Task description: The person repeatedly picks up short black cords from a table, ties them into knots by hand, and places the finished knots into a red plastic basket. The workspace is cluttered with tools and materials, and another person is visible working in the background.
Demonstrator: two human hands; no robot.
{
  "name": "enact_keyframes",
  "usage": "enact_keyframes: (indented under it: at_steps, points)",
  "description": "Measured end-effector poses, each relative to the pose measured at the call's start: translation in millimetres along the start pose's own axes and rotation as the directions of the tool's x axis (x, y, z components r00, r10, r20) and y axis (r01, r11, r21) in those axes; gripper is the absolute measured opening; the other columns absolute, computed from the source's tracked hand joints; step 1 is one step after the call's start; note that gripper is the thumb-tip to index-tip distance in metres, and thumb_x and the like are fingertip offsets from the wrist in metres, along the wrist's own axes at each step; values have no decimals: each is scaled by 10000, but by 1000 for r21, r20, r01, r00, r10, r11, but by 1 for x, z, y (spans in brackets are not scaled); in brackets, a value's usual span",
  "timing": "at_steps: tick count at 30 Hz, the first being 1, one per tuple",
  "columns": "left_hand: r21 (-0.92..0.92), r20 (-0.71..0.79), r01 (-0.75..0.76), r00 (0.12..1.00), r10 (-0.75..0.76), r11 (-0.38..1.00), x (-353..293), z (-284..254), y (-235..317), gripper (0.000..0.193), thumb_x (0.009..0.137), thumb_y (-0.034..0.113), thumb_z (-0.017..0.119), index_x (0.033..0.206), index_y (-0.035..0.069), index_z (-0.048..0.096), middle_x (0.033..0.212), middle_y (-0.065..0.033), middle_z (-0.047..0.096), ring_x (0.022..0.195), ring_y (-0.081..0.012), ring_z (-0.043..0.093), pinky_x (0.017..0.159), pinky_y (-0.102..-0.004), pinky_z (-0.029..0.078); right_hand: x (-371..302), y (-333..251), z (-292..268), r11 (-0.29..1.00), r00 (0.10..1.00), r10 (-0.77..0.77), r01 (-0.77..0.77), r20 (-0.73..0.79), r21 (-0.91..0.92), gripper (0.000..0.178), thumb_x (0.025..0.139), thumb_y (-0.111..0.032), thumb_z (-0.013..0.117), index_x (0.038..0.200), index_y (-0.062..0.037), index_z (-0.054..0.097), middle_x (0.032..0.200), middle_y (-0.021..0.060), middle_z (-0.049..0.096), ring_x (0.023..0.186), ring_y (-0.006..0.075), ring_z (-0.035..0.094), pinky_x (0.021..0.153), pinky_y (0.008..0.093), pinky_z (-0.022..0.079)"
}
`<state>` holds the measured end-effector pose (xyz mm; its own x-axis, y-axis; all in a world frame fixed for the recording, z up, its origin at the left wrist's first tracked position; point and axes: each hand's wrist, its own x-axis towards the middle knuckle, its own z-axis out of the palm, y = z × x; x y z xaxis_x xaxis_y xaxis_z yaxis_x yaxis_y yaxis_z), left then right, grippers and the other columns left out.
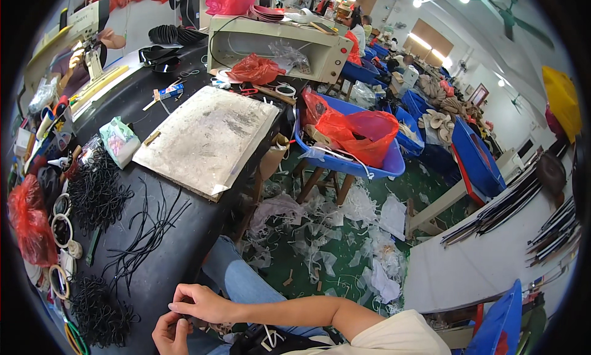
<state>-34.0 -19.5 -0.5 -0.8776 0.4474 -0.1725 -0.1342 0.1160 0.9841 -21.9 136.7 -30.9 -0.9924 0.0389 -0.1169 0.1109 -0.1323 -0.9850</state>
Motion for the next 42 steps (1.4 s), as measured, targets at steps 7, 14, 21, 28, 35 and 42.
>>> enact_keyframes:
  at_steps: [7, 14, 21, 28, 35, 42]
  points:
    - [113, 102, 6, 995, -18, 994, -4, -6, -3, 158, 842, 56, 634, 966, -40, 612, 834, -31, 613, 759, -85, 541, 678, -216, 440, -5, 1, 11, 974, 983, -172, 159, -70, -164, 278, 866, -221, 575, 782, 11, 448, 677, 111, 534, 621, 187, 511, 565, 322, 404]
    - [54, 198, 63, 978, -73, 997, 0, 0, 4, 126, 859, 83, 619, 906, -34, 608, 767, -34, 599, 710, -84, 526, 652, -221, 434, -12, 6, 10, 975, 963, -192, 165, -187, -151, 294, 866, -237, 587, 786, 13, 453, 652, 96, 533, 574, 172, 495, 542, 322, 408]
    - [-25, 49, 21, 999, -19, 999, 12, -9, -9, 86, 797, 31, 624, 835, -45, 608, 668, -14, 584, 603, -68, 521, 561, -188, 411, 4, 17, -1, 998, 978, -42, 33, -202, -48, 362, 892, -374, 556, 828, -17, 570, 688, 62, 586, 621, 96, 529, 590, 282, 448]
    - [121, 103, 53, 993, -66, 991, 0, -26, -3, 187, 794, 132, 682, 844, -45, 648, 672, -61, 648, 612, -45, 565, 541, -195, 445, -7, -7, 4, 986, 970, 154, -140, 186, -87, 221, 868, -218, 612, 782, -18, 577, 614, -31, 525, 571, 16, 422, 488, 199, 339]
    - [-94, 80, 216, 975, -209, 972, -6, -21, -14, 192, 827, 155, 662, 852, -34, 634, 736, -70, 645, 651, -77, 593, 578, -200, 482, -1, 6, -5, 933, 925, 247, -307, 289, 186, 199, 875, -194, 601, 727, -93, 516, 610, -68, 450, 538, 17, 370, 487, 183, 290]
    - [-458, 94, 235, 972, -217, 857, -10, -5, -26, 230, 944, 163, 476, 959, -30, 600, 812, -96, 654, 733, -132, 634, 667, -248, 530, -1, 11, -2, 940, 964, 233, -257, 130, 224, 160, 888, -163, 566, 754, -94, 513, 673, -49, 492, 614, 27, 426, 569, 185, 344]
